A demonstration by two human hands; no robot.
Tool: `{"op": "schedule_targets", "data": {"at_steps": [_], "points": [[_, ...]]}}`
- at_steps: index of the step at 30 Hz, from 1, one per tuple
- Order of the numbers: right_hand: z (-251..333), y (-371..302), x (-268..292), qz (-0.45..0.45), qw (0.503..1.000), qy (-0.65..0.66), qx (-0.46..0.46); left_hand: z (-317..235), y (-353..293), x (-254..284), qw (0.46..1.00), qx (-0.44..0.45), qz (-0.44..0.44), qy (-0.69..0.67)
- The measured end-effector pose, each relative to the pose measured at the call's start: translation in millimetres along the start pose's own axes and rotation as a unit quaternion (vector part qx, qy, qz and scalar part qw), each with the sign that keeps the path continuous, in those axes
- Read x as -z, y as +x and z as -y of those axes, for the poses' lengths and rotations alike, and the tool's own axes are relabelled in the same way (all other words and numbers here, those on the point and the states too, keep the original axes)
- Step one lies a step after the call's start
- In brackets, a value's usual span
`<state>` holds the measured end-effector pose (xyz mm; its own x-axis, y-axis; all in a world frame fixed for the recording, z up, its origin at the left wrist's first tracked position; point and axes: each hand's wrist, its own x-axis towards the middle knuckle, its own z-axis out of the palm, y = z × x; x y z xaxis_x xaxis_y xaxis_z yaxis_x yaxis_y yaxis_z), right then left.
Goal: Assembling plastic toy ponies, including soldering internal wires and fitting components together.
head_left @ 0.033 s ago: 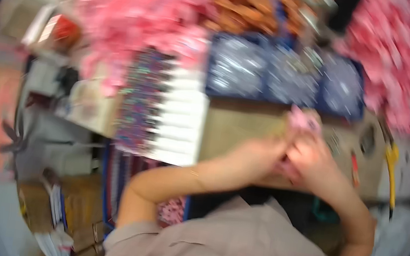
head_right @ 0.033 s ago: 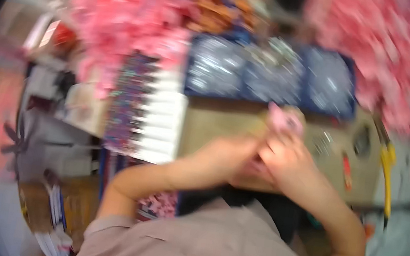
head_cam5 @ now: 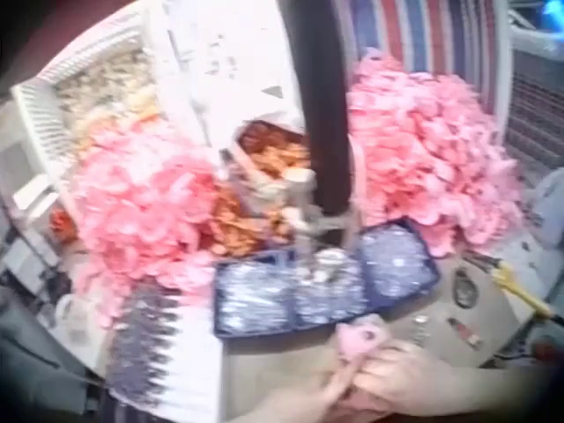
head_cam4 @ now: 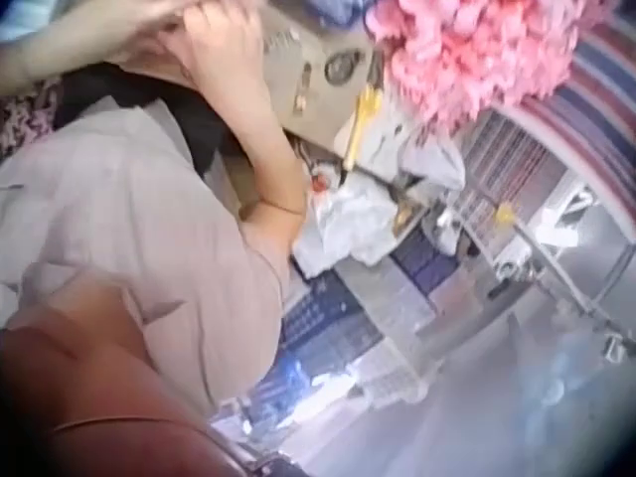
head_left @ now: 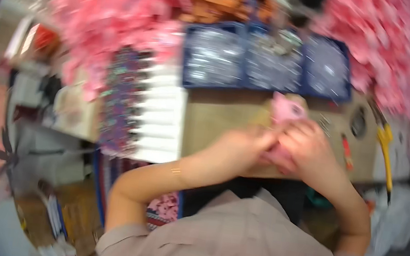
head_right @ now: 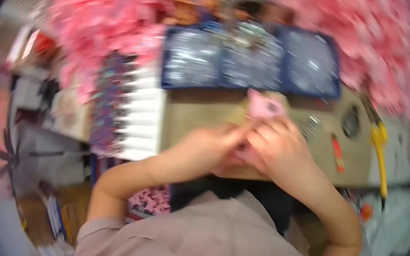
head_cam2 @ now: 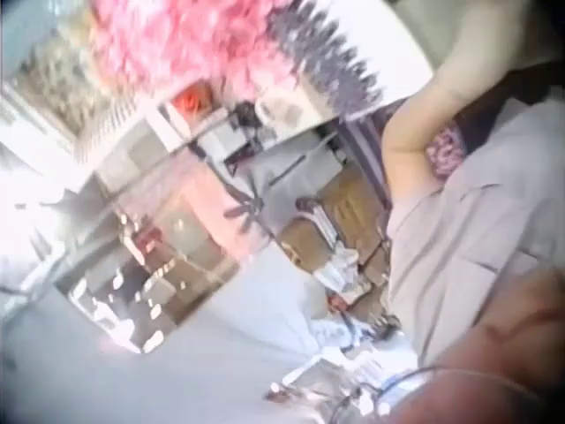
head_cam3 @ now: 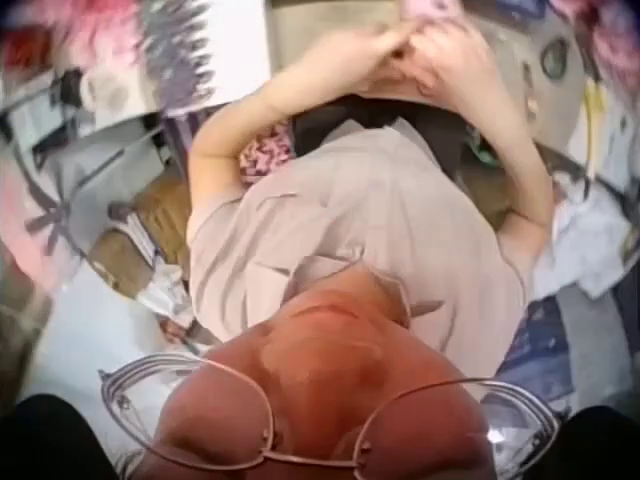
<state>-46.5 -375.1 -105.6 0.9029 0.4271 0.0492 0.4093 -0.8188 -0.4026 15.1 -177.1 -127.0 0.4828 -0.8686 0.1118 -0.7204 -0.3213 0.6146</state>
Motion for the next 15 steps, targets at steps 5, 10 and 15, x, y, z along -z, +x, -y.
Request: {"op": "schedule_targets", "data": {"at_steps": [5,10,15], "points": [[1.4,-75.0,-33.4,-0.097,0.804,0.454,-0.372,12.8,15.8,-17.6,0.989,-0.111,0.004,0.099],[17.1,-77.5,-49.8,-0.05,0.612,0.677,-0.407,-6.7,16.8,-21.4,0.991,-0.061,0.042,0.115],[43.2,-62.9,-70.4,-0.092,0.592,0.709,-0.372,-9.8,21.6,-18.3,0.988,-0.045,0.057,0.133]]}}
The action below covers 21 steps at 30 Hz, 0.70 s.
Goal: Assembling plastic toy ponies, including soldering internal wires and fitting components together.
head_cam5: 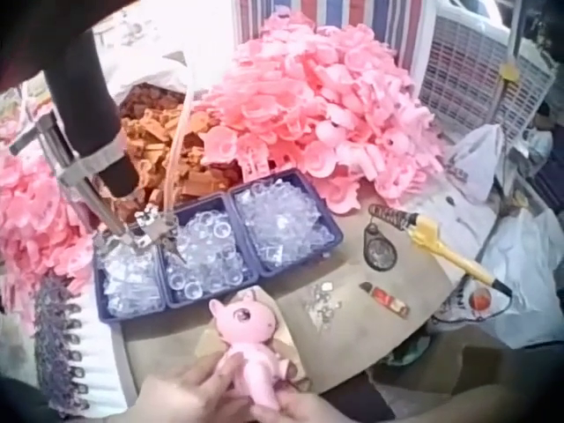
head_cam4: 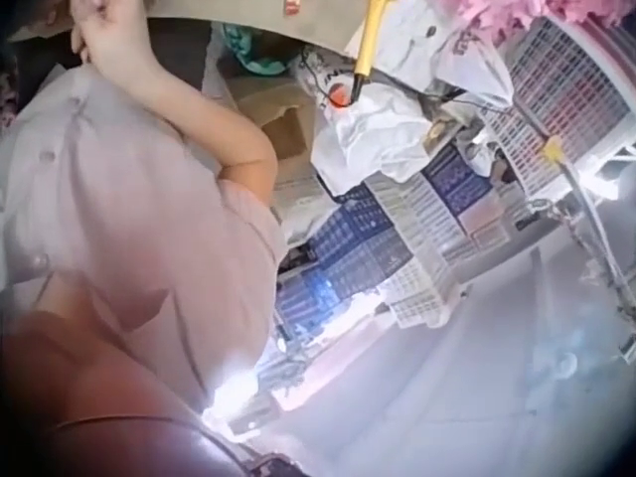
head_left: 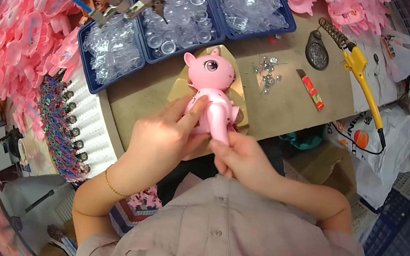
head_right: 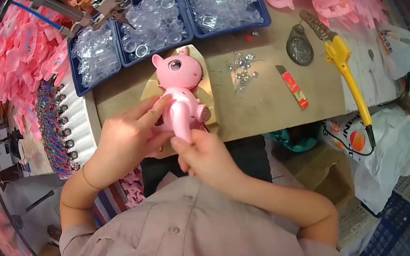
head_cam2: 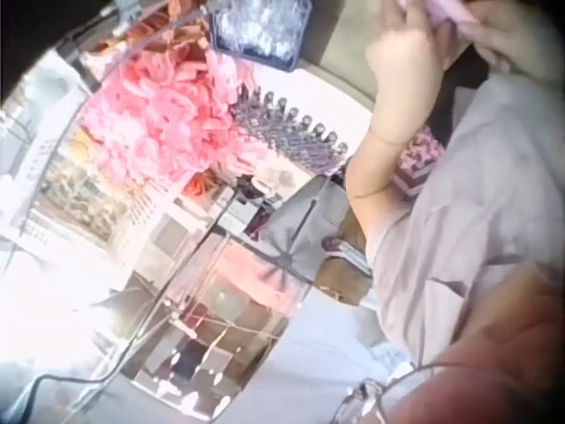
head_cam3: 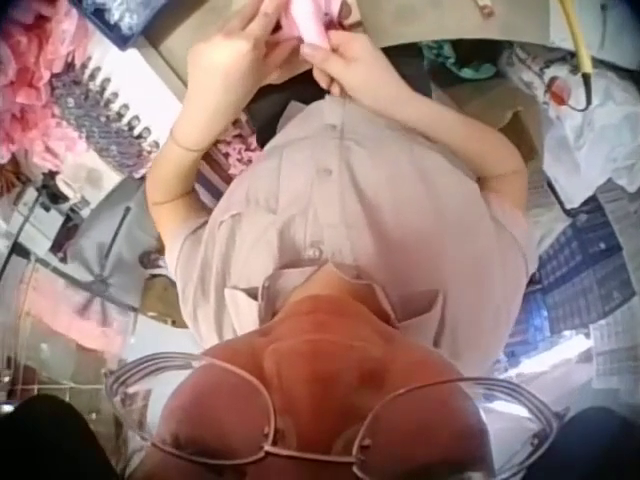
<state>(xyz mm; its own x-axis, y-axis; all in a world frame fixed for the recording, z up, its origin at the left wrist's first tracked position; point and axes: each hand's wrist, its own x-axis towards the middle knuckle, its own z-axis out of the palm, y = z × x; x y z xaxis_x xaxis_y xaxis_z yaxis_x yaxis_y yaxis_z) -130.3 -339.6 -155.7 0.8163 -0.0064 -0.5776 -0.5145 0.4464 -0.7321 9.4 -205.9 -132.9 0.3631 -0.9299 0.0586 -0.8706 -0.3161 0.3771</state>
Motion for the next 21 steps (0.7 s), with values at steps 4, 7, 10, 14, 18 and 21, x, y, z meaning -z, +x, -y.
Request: {"op": "schedule_targets", "data": {"at_steps": [4,7,10,14,18,21], "points": [[4.1,-6.4,14.3,0.016,0.999,-0.018,-0.033,1.7,2.0,0.1,1.0,-0.013,0.004,0.021],[29.6,-9.2,35.3,0.027,0.986,-0.165,-0.029,5.5,3.6,2.0,1.0,-0.025,0.008,0.013],[67.2,23.6,41.8,-0.096,0.887,-0.394,0.219,6.7,2.2,1.6,1.0,-0.016,-0.012,-0.022],[96.5,107.5,25.6,-0.157,0.732,-0.535,0.392,9.4,1.2,-7.4,0.997,-0.04,-0.065,-0.006],[80.9,138.3,19.1,-0.134,0.691,-0.59,0.396,12.7,-4.3,-6.6,0.996,0.003,-0.067,-0.051],[87.5,134.1,13.8,-0.097,0.73,-0.574,0.358,17.3,-7.4,-13.3,0.996,-0.057,-0.068,0.014]]}}
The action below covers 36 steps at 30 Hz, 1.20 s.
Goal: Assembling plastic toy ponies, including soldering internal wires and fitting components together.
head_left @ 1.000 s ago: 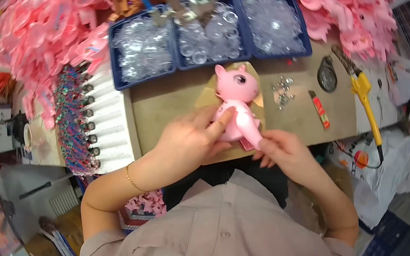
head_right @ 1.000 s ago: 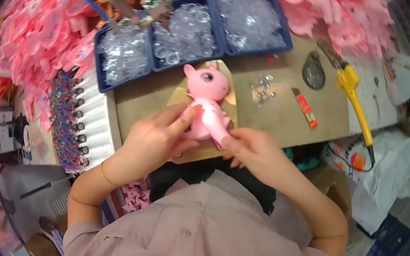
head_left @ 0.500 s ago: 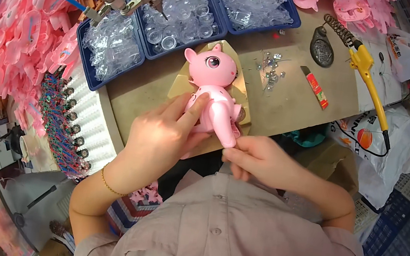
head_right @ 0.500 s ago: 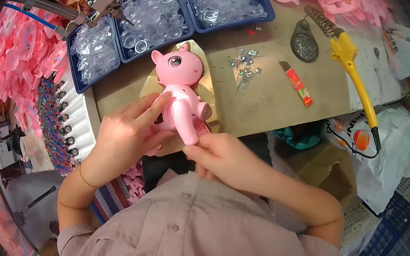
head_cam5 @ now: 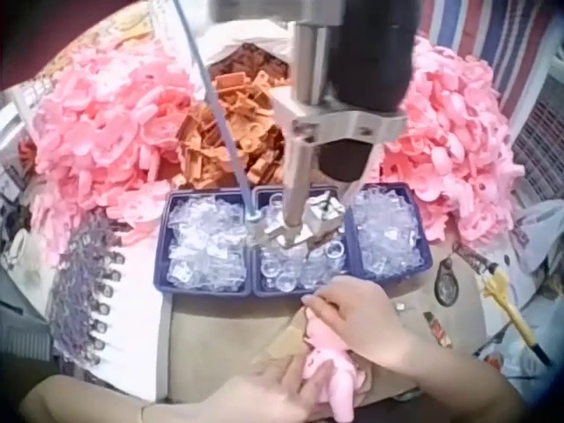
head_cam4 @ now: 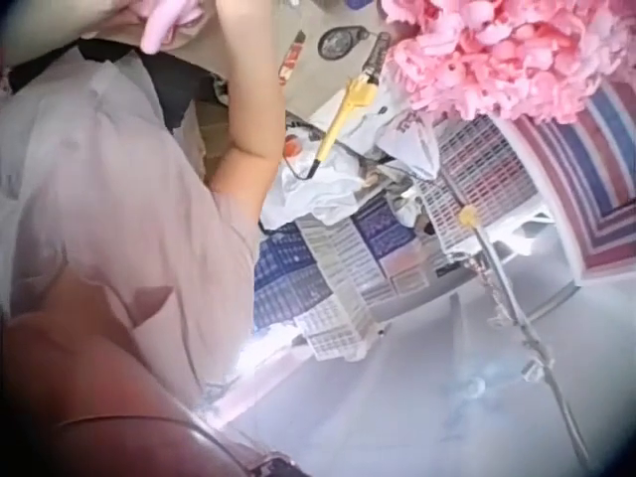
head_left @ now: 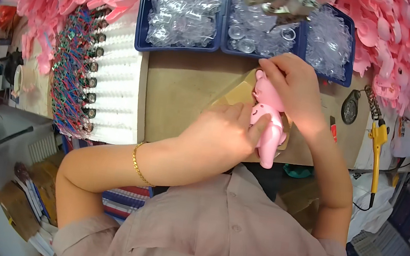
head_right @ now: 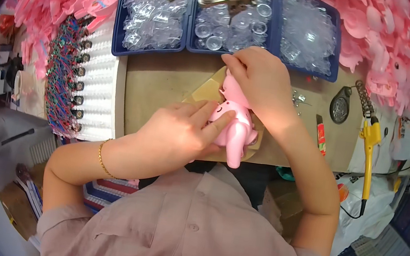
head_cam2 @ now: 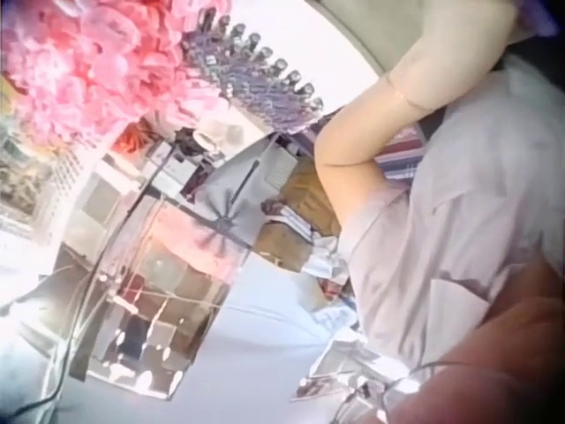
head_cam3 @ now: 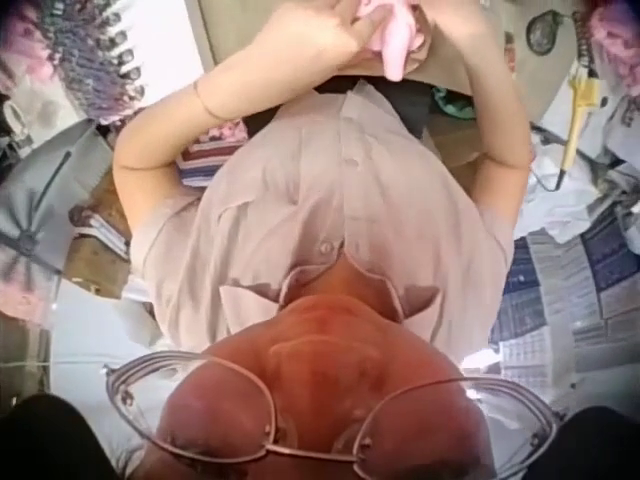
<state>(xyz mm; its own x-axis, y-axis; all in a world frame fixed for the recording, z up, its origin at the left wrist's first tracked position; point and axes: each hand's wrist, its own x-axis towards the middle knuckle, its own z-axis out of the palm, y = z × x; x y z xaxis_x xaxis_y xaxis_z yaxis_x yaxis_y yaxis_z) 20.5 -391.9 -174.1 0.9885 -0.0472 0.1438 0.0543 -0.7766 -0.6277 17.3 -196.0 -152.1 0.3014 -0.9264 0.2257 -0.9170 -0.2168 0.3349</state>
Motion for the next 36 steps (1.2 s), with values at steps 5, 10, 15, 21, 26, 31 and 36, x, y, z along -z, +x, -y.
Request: {"op": "schedule_targets", "data": {"at_steps": [5,10,15,21,26,31,36], "points": [[3.7,-1.9,-2.3,-0.02,0.999,-0.007,-0.038,7.1,3.5,1.9,0.998,-0.009,0.007,-0.061],[-10.2,-6.5,-6.6,-0.113,0.993,0.033,-0.016,-5.1,10.2,2.5,0.999,0.002,0.024,0.044],[-2.2,-57.6,38.0,-0.119,0.954,0.22,-0.168,-8.9,12.9,-5.4,0.993,0.011,0.039,0.113],[5.4,-134.0,31.2,-0.041,0.998,-0.046,0.025,-10.6,29.3,11.4,0.993,0.02,0.113,0.02],[3.2,-138.5,22.8,-0.072,0.995,-0.053,0.05,-11.7,30.6,12.2,0.992,0.002,0.117,0.047],[11.9,-135.7,27.7,-0.038,0.996,-0.08,0.027,-10.7,34.1,11.9,0.991,-0.006,0.122,0.048],[11.3,-123.2,42.2,0.044,0.997,-0.059,0.02,-16.8,34.9,16.1,0.983,0.0,0.161,0.084]]}}
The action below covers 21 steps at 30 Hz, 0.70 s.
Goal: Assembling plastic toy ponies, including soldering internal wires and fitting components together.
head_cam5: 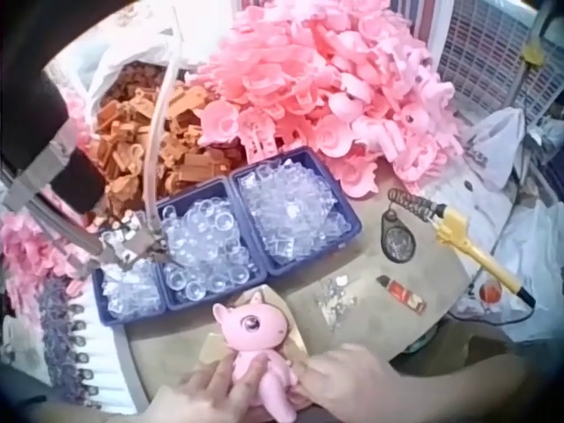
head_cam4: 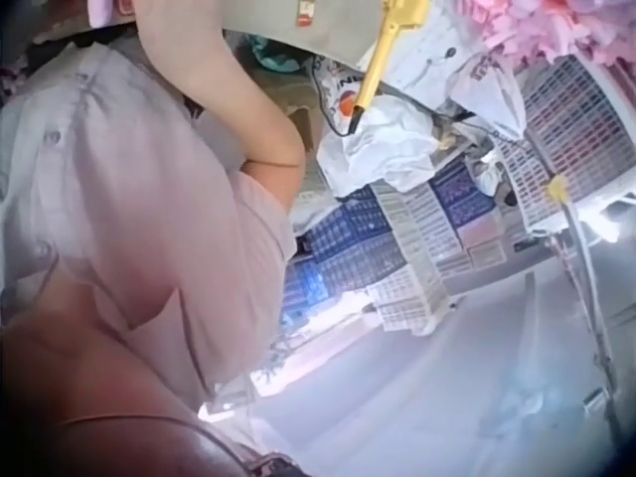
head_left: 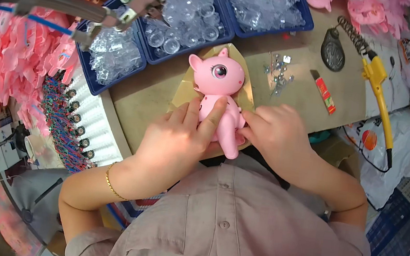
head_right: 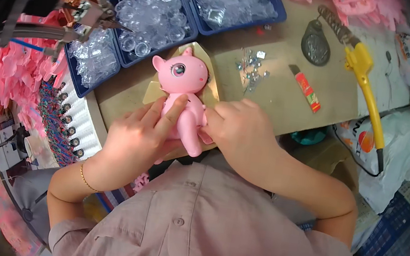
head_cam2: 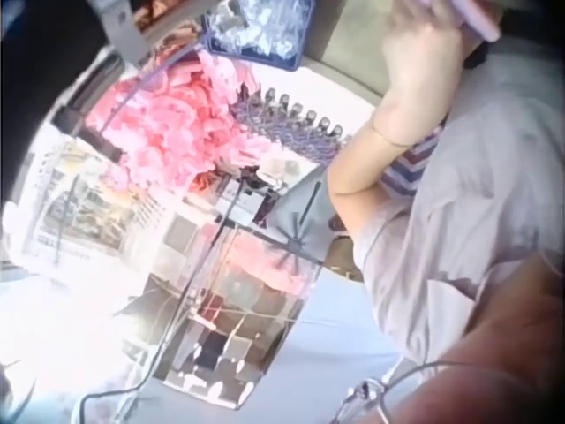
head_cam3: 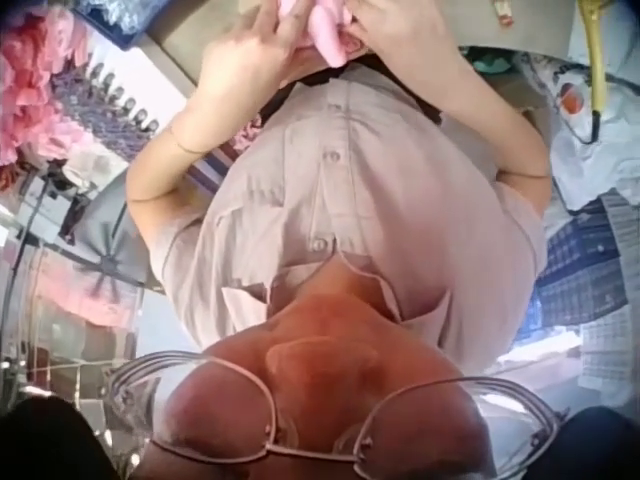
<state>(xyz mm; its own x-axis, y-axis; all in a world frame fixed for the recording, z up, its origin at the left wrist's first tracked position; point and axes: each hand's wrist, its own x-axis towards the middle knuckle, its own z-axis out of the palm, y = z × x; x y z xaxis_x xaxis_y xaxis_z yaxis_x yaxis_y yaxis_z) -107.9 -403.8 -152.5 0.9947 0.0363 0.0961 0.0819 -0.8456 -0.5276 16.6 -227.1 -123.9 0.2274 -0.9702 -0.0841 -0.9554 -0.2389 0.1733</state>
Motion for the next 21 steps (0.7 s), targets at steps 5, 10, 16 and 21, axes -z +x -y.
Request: {"op": "schedule_targets", "data": {"at_steps": [5,10,16,21], "points": [[-16.0,44.6,23.4,0.165,0.964,0.194,-0.081,-1.9,-10.8,-17.4,0.994,0.055,-0.077,-0.053],[-5.8,117.6,-3.6,-0.075,0.996,-0.032,-0.035,-9.0,-17.2,-23.5,0.979,0.089,-0.159,-0.094],[-6.4,124.4,-19.4,0.037,0.97,0.173,-0.169,-7.8,-22.2,-35.8,0.98,0.11,-0.154,-0.068],[3.5,121.1,-33.1,-0.025,0.994,0.039,-0.094,-8.5,-26.1,-40.0,0.984,0.114,-0.13,-0.051]]}}
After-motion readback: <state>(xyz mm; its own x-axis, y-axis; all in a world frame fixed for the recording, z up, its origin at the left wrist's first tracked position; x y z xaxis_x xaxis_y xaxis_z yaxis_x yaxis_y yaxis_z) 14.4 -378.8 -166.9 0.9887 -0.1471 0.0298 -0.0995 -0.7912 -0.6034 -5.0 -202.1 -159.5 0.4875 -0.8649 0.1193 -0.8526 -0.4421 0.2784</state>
